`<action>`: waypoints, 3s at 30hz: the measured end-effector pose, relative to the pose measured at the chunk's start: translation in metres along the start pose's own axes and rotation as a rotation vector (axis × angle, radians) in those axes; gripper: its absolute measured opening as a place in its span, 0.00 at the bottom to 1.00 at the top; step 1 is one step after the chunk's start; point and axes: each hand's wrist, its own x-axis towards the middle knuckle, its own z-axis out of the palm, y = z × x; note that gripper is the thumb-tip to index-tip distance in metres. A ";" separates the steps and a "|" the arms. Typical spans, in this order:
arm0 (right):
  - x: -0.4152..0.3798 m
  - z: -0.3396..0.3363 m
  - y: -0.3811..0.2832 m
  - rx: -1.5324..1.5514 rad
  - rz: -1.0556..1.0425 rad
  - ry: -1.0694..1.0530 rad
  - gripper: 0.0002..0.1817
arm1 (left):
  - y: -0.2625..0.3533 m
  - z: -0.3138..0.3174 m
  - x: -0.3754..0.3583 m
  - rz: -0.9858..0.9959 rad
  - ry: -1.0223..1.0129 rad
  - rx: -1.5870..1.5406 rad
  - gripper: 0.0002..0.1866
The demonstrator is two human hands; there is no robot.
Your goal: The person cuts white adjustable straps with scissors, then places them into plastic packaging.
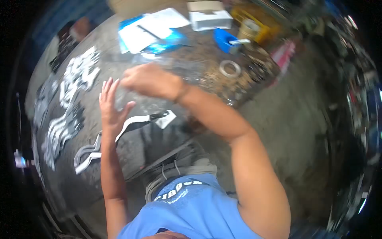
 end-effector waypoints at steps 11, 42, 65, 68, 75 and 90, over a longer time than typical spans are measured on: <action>-0.182 -0.106 0.075 -0.131 0.903 0.267 0.12 | 0.031 0.049 -0.026 -0.502 -0.499 -1.063 0.10; -0.315 -0.105 -0.019 0.936 1.135 0.833 0.41 | 0.105 0.112 -0.031 -0.921 -0.878 -1.348 0.10; -0.260 -0.011 -0.100 1.173 1.193 0.257 0.55 | 0.119 0.099 -0.001 -0.833 -0.871 -1.368 0.10; -0.264 -0.012 -0.103 1.075 1.240 0.148 0.56 | 0.124 0.098 -0.001 -0.841 -0.896 -1.336 0.10; -0.263 -0.004 -0.109 0.951 1.226 0.179 0.58 | 0.125 0.100 -0.001 -0.854 -0.903 -1.341 0.11; -0.254 -0.007 -0.108 0.848 1.218 0.160 0.56 | 0.123 0.103 -0.002 -0.832 -0.908 -1.319 0.10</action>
